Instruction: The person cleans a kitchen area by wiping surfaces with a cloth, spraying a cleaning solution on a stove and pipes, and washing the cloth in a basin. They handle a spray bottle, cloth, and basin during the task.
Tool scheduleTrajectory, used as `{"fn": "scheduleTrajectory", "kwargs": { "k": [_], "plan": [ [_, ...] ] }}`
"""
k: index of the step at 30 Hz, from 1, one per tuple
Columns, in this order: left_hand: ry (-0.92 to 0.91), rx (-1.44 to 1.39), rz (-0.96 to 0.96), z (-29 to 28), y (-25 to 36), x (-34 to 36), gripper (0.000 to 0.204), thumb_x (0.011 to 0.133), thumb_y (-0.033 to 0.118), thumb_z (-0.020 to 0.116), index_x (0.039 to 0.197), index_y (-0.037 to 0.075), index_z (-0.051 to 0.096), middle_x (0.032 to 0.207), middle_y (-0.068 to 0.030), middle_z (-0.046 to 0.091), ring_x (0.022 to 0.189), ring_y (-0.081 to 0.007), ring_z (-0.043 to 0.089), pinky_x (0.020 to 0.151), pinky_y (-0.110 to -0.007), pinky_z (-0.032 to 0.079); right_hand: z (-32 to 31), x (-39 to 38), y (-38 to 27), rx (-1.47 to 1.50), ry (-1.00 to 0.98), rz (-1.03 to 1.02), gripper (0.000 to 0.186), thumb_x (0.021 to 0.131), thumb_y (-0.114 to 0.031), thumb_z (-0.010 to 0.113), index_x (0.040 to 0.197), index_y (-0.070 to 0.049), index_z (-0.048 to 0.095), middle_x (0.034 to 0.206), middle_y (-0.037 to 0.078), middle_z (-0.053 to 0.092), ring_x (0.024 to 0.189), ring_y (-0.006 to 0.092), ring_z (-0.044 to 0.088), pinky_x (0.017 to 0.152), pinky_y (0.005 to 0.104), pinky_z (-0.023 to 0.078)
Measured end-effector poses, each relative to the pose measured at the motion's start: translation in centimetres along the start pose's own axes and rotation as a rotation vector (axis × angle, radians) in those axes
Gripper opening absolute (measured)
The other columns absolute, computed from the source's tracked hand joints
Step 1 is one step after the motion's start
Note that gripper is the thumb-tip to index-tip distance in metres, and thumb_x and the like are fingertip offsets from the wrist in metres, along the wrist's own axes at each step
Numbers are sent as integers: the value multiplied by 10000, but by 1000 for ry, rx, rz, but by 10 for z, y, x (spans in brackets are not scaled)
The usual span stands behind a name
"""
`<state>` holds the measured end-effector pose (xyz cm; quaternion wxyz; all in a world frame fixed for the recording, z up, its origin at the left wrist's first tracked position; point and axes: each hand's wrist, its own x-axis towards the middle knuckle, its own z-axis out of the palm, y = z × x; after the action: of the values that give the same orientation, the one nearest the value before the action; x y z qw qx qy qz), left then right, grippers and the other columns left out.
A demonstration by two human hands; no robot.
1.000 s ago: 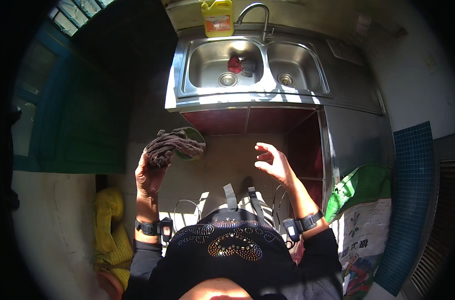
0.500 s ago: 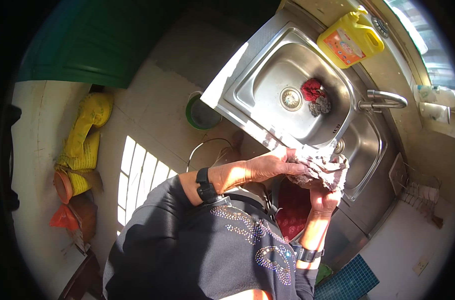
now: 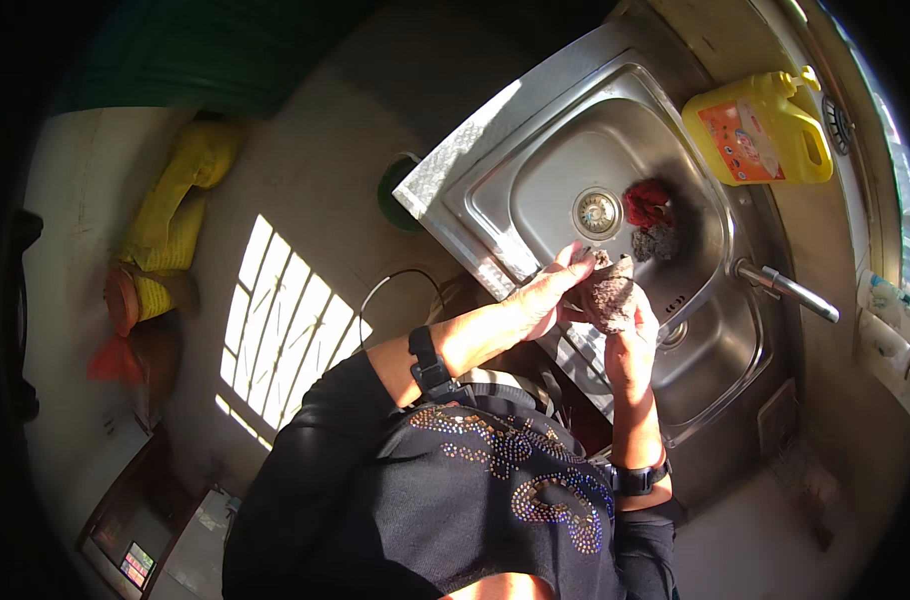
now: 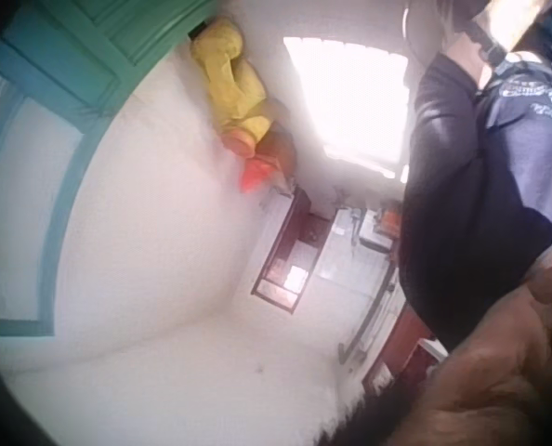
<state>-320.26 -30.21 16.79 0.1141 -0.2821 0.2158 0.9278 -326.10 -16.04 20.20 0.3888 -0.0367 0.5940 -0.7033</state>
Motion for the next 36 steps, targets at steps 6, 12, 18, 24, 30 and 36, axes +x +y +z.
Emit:
{"fn": "scheduleTrajectory", "kwargs": {
  "k": [6,12,18,24,30,36],
  "plan": [
    [215,-378,-103,-12,1,18,300,919,192,449,1157,18,504,1042,-133,619,930,-251,614,834,-375,509,2,-1,12,-679,-234,-424,716,679,-70,653,1334,-16,370,1288,187,458,1231,320,415,1046,398,290],
    [17,-456,4,-48,13,35,283,899,185,503,1110,-2,529,1046,-160,615,940,-283,625,868,-401,515,-53,6,6,-374,299,-156,434,755,28,632,1174,-6,526,1184,109,564,1105,209,531,963,333,398],
    [103,-320,187,-38,28,18,341,770,41,459,1106,22,513,923,-123,635,799,-229,639,710,-371,544,-137,0,-57,-415,884,-454,385,827,-152,650,1175,-46,528,1173,42,569,970,133,559,811,264,439],
    [146,-249,128,-27,33,2,167,850,137,477,991,80,545,826,-89,636,704,-205,639,615,-342,541,-151,42,-95,-678,1132,-860,391,844,-205,646,1178,-30,543,1175,76,562,1042,196,533,842,308,441],
    [124,-229,173,-50,24,-2,132,827,133,485,891,76,585,748,-75,642,622,-191,629,546,-337,523,-108,77,-95,-770,1075,-976,397,848,-213,641,1184,-27,540,1182,84,558,1053,205,528,848,314,441],
    [-228,-524,216,-69,51,-53,186,827,193,509,909,48,592,794,-99,651,671,-195,643,576,-327,533,-90,68,-102,-839,1083,-1063,406,853,-224,635,1192,-25,534,1191,94,552,1066,216,523,857,321,441]
  ]
}}
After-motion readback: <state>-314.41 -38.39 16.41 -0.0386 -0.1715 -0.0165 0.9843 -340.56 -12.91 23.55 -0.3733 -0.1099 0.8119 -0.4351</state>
